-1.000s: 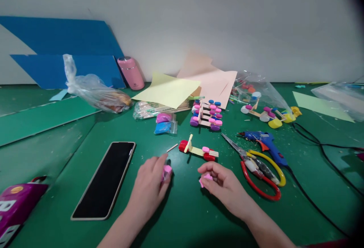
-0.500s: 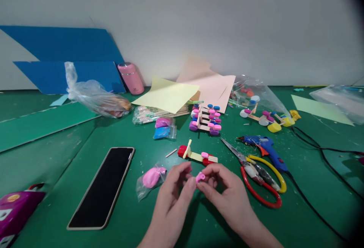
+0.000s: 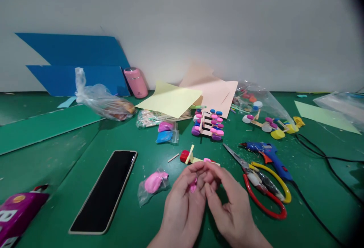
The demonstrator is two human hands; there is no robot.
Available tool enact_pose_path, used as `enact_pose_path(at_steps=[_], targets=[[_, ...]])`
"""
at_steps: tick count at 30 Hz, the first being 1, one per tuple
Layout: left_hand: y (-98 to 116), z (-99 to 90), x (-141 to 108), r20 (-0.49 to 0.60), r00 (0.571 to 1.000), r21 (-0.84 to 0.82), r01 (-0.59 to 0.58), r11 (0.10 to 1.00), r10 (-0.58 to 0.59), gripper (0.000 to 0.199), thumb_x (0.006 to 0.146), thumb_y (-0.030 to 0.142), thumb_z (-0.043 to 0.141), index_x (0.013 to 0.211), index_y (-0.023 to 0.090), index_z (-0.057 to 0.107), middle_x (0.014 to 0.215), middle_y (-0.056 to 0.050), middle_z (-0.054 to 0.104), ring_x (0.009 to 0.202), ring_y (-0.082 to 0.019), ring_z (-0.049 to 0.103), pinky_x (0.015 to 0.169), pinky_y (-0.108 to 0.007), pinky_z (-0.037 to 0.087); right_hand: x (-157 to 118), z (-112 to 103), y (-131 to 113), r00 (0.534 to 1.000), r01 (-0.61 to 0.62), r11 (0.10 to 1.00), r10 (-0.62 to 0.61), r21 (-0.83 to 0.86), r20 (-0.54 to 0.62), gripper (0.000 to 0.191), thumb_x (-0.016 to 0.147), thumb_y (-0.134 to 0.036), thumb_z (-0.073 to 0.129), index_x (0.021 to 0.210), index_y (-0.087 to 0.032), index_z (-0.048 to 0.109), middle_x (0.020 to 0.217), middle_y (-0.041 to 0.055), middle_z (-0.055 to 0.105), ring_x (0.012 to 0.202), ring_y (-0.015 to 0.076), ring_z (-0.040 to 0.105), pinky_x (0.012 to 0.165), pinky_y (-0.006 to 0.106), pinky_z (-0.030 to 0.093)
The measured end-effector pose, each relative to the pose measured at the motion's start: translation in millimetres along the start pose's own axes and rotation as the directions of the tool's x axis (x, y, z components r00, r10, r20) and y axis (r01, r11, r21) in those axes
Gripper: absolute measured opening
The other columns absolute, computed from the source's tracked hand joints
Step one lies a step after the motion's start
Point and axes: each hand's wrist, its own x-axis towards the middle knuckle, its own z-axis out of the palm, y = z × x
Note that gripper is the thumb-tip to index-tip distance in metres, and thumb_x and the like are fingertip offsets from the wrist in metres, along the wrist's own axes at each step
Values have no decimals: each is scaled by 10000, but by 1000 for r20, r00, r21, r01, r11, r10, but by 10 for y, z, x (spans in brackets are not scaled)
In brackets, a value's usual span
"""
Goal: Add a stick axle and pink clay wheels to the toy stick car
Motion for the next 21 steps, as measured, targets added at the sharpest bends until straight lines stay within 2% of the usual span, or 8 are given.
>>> enact_pose_path(at_steps=[2, 5, 8, 10, 12, 15, 17, 21], targets=[[-13, -7, 7, 27, 1000, 23, 11, 1000, -12, 268, 688, 54, 459, 836, 137, 666, 856, -62, 667, 936, -212, 588, 920, -361, 378, 17, -23, -14, 999, 3, 1000, -3, 0, -53, 381, 797, -147, 463, 1176, -190, 445, 1019, 69, 561, 908, 176, 553, 741, 284, 483], [-108, -13, -19, 67, 998, 162, -25, 986, 14, 347, 648, 35, 468, 905, 160, 663, 972, -61, 656, 1046, -236, 527, 972, -385, 316, 35, -10, -53, 991, 91, 995, -95, -51, -95, 421, 841, -280, 420, 1245, -168, 377, 1142, 107, 462, 1031, 224, 480, 820, 350, 438], [-245, -59, -111, 195, 981, 362, -97, 927, 27, 271, 692, 154, 560, 929, 215, 677, 1040, -52, 649, 1153, -287, 433, 1004, -422, 263, 47, 36, -98, 975, 214, 972, -219, -101, -43, 525, 863, -469, 304, 1300, -177, 317, 1242, 107, 383, 1156, 274, 379, 912, 414, 361], [-302, -99, -184, 208, 977, 382, -121, 916, 42, 202, 694, 253, 612, 873, 229, 702, 1115, -44, 621, 1229, -297, 331, 1041, -405, 198, 51, 51, -113, 967, 253, 960, -255, -116, -5, 570, 860, -530, 231, 1320, -200, 292, 1271, 88, 376, 1199, 288, 340, 960, 447, 296], [-301, -106, -230, 214, 977, 337, -83, 938, 9, 242, 702, 359, 612, 890, 237, 702, 1164, -34, 595, 1257, -295, 292, 1058, -399, 160, 45, 46, -107, 970, 242, 961, -236, -137, 53, 591, 859, -550, 193, 1345, -218, 245, 1305, 75, 368, 1230, 298, 309, 995, 487, 224], [-214, -30, -216, 280, 955, 156, 60, 986, -103, 465, 763, 509, 476, 1100, 217, 606, 1230, -43, 543, 1282, -272, 260, 1076, -401, 104, -1, 60, -61, 972, 228, 953, -211, -201, 103, 626, 852, -574, 137, 1375, -231, 166, 1373, 70, 310, 1270, 324, 245, 1000, 548, 162], [-157, 36, -162, 322, 939, 50, 108, 993, -119, 534, 770, 537, 434, 1163, 197, 557, 1270, -54, 506, 1300, -260, 213, 1082, -393, 63, -63, 123, -32, 964, 266, 924, -255, -275, 77, 617, 853, -569, 137, 1382, -251, 137, 1404, 58, 261, 1284, 325, 221, 993, 558, 182], [-209, 49, -62, 253, 966, 29, 55, 998, -61, 557, 770, 558, 396, 1203, 228, 515, 1297, -22, 482, 1330, -215, 69, 1081, -380, -19, -177, 301, -72, 952, 289, 855, -304, -431, 35, 561, 858, -465, 337, 1363, -388, 104, 1383, -3, 324, 1294, 272, 236, 981, 501, 289]])
